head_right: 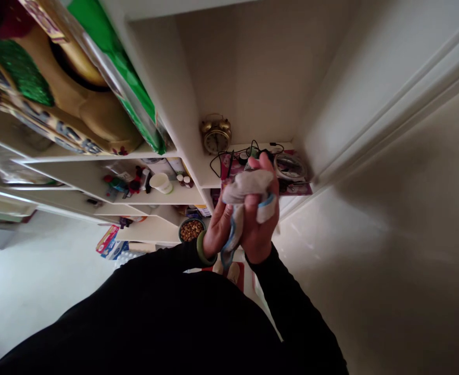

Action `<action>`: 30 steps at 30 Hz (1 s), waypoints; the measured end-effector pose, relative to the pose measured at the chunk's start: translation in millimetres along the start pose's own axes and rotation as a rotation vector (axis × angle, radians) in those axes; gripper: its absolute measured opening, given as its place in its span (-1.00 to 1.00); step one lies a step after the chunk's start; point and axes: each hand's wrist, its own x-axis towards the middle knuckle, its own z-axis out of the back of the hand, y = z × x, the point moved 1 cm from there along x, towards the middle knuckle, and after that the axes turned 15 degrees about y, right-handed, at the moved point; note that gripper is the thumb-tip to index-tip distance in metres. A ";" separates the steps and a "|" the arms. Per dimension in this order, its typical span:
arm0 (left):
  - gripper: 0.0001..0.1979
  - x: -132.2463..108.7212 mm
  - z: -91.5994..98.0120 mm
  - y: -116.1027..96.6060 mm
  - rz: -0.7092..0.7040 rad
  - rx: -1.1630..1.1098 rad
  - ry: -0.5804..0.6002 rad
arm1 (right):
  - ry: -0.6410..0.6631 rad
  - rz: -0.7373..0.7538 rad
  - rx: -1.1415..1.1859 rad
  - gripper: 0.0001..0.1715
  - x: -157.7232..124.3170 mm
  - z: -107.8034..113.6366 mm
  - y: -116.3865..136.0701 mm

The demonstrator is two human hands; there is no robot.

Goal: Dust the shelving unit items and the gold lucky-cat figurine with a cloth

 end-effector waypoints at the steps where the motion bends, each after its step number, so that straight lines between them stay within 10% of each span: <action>1: -0.29 -1.2 -0.6 -1.0 -0.036 0.046 0.017 | -0.024 -0.021 0.034 -0.30 3.9 1.0 -0.4; 17: -0.43 -4.3 8.4 -7.2 -0.091 0.060 -0.143 | -0.009 -0.189 0.084 -0.32 -84.0 -21.7 -41.1; 22: -0.43 -4.8 25.1 -1.2 -0.203 0.339 0.119 | -0.205 -0.196 0.186 -0.48 -62.0 6.7 -23.9; 30: -0.32 -8.9 41.4 26.1 -0.250 0.588 0.336 | -0.021 -0.338 0.069 -0.61 -55.9 54.8 -51.4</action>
